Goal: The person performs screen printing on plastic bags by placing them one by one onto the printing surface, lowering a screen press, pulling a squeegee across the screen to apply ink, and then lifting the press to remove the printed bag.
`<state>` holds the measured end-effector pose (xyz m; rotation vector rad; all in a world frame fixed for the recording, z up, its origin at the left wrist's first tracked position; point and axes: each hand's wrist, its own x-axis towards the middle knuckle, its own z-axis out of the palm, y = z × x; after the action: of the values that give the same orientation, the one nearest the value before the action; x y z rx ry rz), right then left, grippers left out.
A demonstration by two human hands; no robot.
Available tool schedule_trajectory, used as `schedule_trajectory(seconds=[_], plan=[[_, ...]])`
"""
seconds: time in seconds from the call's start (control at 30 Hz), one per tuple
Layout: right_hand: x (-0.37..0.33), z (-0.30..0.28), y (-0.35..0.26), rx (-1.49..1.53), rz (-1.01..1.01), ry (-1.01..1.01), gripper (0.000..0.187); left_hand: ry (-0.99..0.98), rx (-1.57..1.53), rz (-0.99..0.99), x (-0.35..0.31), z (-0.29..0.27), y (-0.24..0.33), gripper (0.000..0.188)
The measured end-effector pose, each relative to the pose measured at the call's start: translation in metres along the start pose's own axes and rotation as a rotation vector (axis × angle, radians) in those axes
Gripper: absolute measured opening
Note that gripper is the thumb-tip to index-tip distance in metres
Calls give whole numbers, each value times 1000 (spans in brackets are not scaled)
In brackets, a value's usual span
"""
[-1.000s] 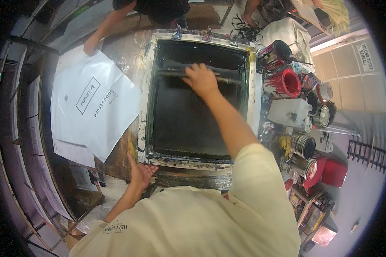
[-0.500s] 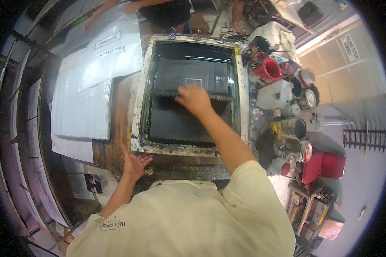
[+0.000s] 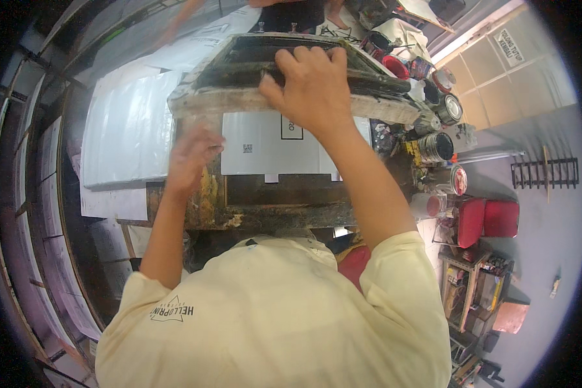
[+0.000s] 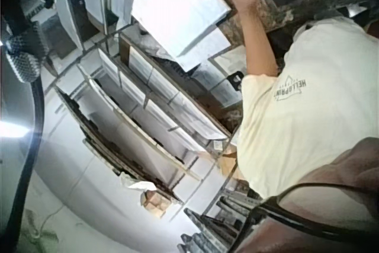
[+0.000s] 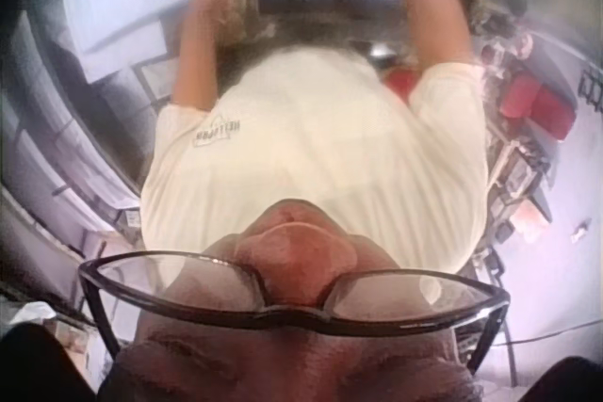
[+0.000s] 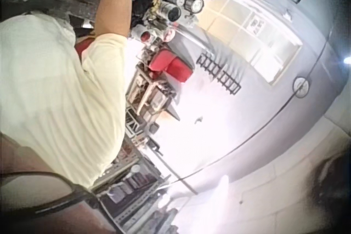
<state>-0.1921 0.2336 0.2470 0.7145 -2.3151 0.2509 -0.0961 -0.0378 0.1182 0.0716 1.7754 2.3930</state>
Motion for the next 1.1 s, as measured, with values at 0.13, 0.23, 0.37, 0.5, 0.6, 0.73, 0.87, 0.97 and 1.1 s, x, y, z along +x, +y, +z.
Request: schedule_trajectory(seconds=[0.13, 0.23, 0.37, 0.5, 0.6, 0.73, 0.87, 0.97, 1.1], plan=[[19, 1, 2, -16, -36, 29, 33, 10, 836, -164, 5, -68, -105, 22], [36, -3, 10, -17, -5, -18, 33, -60, 1163, 187, 7, -91, -141, 18], [59, -2, 20, -25, -19, -34, 33, -134, 1255, 297, 14, -97, -150, 18], [76, -5, 24, -4, -47, -62, 36, -223, 1251, 161, 31, -101, -147, 20], [90, -8, 31, 16, -39, -97, 34, -347, 1260, 89, 55, -98, -129, 21], [108, -6, 36, 106, -8, -96, 33, -214, 1156, 113, 104, -49, -62, 22], [117, -10, 42, 51, 11, -118, 31, -52, 1003, 116, 99, 0, -8, 22], [114, -7, 45, 87, 32, -74, 28, 159, 748, -18, 59, -5, -16, 18], [115, -8, 39, 80, 34, -82, 28, 331, 654, -202, 58, -71, -1, 11]])
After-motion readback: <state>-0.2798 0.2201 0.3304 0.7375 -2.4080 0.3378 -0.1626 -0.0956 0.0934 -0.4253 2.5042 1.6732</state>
